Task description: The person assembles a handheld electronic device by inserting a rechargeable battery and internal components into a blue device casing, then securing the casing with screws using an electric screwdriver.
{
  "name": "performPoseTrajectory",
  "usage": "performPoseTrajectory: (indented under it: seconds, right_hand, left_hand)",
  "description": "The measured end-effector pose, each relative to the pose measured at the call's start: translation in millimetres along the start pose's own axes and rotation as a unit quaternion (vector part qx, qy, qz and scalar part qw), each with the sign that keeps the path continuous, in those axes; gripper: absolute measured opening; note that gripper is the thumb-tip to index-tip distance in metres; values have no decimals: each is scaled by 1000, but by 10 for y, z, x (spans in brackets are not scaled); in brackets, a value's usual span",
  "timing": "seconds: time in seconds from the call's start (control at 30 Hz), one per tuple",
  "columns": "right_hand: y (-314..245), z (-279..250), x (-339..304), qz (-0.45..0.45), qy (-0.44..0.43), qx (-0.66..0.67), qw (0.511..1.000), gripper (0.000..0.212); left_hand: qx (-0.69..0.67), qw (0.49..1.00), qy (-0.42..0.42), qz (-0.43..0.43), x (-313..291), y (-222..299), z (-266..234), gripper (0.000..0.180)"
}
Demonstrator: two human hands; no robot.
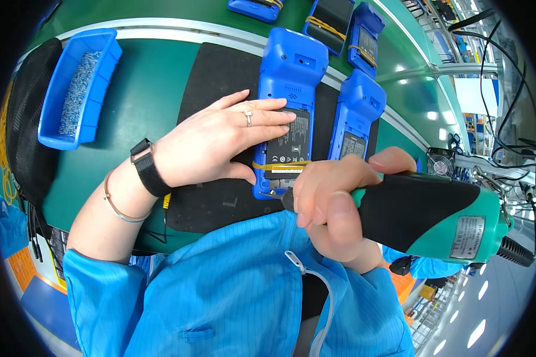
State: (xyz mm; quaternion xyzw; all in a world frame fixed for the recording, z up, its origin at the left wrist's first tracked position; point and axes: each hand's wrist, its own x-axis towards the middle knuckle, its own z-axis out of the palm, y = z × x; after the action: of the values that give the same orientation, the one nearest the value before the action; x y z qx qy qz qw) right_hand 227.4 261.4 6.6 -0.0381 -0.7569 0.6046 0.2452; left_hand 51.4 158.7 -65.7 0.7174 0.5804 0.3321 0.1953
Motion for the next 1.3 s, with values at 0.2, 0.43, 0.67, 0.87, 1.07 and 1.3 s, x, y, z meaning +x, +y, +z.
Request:
performPoseTrajectory:
  seconds: [0.2,0.43,0.67,0.87,1.07,1.3]
  right_hand:
    - [32,-6,-48,25,-56,-83,995,38]
    - [-54,32,13,53,-97,-119,987,21]
    - [-135,83,-9,75,-127,-156,977,12]
    - [-122,320,-133,75,68,-8,995,26]
    - [-76,149,-137,49,26,-92,994,34]
    - [-128,38,-128,-33,142,4,989,44]
  left_hand:
    - [-2,1000,2,-5,-5,-2,10,80]
    - [-2,1000,5,-5,-16,-6,13,79]
    - [21,1000,8,-1,-28,-10,21,72]
    - [15,1000,7,2,-22,5,42,77]
    - [16,1000,12,17,-15,-1,39,80]
    - [14,1000,7,15,5,1,-12,81]
